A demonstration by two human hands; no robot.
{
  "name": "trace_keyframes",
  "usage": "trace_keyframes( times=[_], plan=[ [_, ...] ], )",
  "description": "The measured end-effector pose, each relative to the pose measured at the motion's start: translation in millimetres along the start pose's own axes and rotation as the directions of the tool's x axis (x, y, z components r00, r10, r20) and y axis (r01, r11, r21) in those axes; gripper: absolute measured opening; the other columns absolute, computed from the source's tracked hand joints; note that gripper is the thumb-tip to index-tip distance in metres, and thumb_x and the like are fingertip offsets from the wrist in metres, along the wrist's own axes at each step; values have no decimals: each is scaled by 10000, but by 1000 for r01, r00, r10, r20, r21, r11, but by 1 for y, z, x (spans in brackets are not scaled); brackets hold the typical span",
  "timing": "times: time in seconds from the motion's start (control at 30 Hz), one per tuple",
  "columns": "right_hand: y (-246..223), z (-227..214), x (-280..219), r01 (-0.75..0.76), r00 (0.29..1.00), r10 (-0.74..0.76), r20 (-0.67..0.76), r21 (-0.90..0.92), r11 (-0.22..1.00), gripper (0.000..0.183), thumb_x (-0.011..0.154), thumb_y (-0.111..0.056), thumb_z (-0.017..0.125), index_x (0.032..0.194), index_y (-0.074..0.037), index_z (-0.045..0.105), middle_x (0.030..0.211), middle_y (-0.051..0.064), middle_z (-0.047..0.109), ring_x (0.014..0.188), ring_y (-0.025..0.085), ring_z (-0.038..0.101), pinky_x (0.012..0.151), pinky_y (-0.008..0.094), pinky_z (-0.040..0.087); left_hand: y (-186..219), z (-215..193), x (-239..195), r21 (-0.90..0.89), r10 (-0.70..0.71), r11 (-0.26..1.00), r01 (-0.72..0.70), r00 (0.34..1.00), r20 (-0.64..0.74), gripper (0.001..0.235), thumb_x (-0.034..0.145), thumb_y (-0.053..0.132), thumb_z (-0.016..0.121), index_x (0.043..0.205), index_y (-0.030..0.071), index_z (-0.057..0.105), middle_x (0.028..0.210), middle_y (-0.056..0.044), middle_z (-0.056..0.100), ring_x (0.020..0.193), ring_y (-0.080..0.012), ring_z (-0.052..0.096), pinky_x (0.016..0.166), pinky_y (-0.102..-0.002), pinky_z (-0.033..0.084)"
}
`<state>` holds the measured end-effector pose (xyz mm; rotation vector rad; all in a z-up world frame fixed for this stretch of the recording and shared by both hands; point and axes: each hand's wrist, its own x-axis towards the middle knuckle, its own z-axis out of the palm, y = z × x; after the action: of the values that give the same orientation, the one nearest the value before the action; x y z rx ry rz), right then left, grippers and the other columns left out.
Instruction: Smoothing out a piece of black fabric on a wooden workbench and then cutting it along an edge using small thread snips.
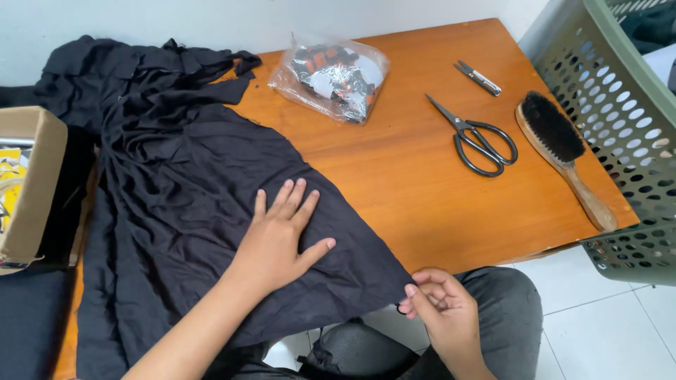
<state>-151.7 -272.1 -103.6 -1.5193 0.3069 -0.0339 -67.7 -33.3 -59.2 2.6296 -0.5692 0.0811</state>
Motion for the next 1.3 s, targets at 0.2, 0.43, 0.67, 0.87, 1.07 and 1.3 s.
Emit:
trace_keyframes(
  times=[0.2, 0.43, 0.67, 0.87, 1.07, 1.3],
  plan=[
    [-25, 12, -4, -93, 992, 72, -105, -203, 975, 119, 724, -73, 638, 823, -7, 628, 406, 86, 558, 414, 155, 592, 440, 255, 523, -29, -7, 8, 245, 10, 970, 0, 999, -40, 701, 770, 601, 382, 1334, 196, 291, 1402, -81, 214, 1286, -303, 152, 973, -569, 76],
    [-44, 13, 7, 703, 578, -781, 236, -631, 329, 241, 769, -189, 568, 967, -51, 570, 829, 24, 514, 801, 179, 466, 692, 280, 412, -36, -9, 14, 244, 32, 970, -20, 999, -42, 724, 753, 606, 405, 1335, 190, 289, 1403, -74, 216, 1291, -295, 146, 990, -542, 73],
    [-40, 13, 21, 795, 509, -469, 722, -603, -66, 545, 833, -465, 386, 1262, -130, 411, 1317, 7, 410, 1253, 242, 321, 992, 409, 272, -33, -10, 13, 263, -66, 963, 62, 998, 4, 762, 720, 655, 387, 1346, 247, 243, 1420, -42, 158, 1299, -321, 74, 942, -631, 43],
    [-32, 10, 14, 778, 412, -640, 648, -616, -122, 529, 828, -469, 414, 1192, -93, 495, 1271, 71, 468, 1183, 253, 437, 927, 391, 361, -23, -23, 16, 244, -145, 963, 113, 983, 117, 762, 724, 656, 331, 1362, 271, 170, 1438, -24, 74, 1316, -291, 3, 963, -614, -23],
    [-26, 6, 12, 783, 370, -677, 636, -606, -141, 564, 833, -489, 383, 1188, -64, 492, 1269, 87, 466, 1190, 259, 428, 901, 391, 390, -15, -23, 13, 214, -180, 965, 154, 978, 108, 759, 713, 616, 402, 1357, 275, 189, 1435, -14, 98, 1321, -265, 20, 1007, -548, -26],
    [-14, 4, 15, 746, 397, -636, 662, -637, -197, 622, 655, -199, 623, 1240, -91, 440, 1310, 49, 429, 1214, 247, 396, 944, 370, 354, -41, 2, 10, 207, 51, 978, 7, 962, -269, 639, 717, 492, 542, 1192, 65, 508, 1193, -166, 407, 1153, -334, 344, 955, -436, 281]
  ],
)
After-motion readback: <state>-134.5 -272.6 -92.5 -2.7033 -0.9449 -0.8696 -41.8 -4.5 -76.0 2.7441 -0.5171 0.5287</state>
